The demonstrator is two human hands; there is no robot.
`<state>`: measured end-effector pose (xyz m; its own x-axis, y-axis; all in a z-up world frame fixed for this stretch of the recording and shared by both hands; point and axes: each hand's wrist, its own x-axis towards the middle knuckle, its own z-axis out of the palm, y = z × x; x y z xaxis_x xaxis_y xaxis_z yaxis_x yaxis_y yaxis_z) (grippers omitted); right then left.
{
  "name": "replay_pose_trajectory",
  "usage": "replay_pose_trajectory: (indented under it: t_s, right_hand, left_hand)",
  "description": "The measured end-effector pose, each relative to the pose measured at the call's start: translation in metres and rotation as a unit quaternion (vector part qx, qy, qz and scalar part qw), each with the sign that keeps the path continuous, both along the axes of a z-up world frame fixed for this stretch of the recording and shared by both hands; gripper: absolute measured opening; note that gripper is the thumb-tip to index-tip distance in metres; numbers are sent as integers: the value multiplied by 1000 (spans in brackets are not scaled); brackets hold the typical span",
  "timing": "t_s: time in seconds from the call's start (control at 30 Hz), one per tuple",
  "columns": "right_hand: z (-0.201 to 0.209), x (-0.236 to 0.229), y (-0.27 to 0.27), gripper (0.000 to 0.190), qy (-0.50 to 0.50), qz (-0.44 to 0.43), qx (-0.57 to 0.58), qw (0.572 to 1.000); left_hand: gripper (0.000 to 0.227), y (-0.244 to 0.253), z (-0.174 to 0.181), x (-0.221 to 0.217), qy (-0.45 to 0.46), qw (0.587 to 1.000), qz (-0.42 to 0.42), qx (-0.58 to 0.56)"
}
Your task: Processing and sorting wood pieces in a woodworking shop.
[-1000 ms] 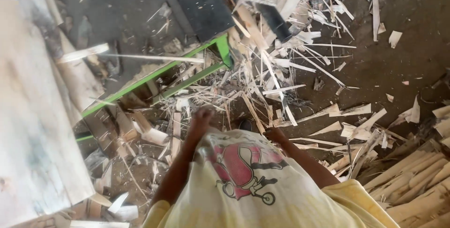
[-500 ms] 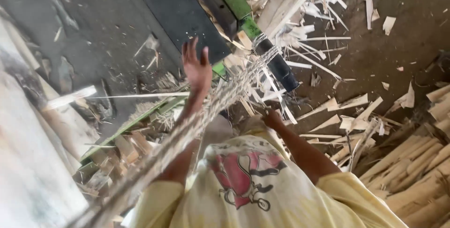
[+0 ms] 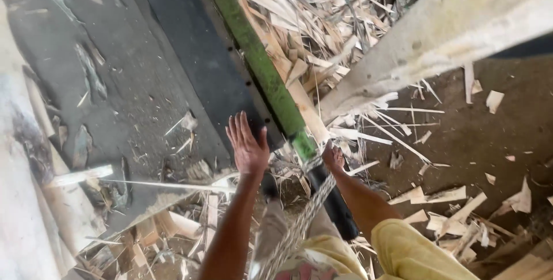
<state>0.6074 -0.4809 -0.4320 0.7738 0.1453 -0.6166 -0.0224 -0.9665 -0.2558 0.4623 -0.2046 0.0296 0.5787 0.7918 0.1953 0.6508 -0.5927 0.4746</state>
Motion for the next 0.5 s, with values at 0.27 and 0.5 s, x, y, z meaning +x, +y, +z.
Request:
replay_pose_trajectory:
  t_s: [0.27, 0.5]
  right_hand:
    - [232, 35, 110, 107, 71, 187, -81, 976]
    - [168, 51, 95, 62, 58, 274, -36, 959]
  left_hand:
    - [74, -3, -9, -3, 4, 1000, 22, 22]
    - [78, -5, 0, -2, -1, 1000, 17, 5]
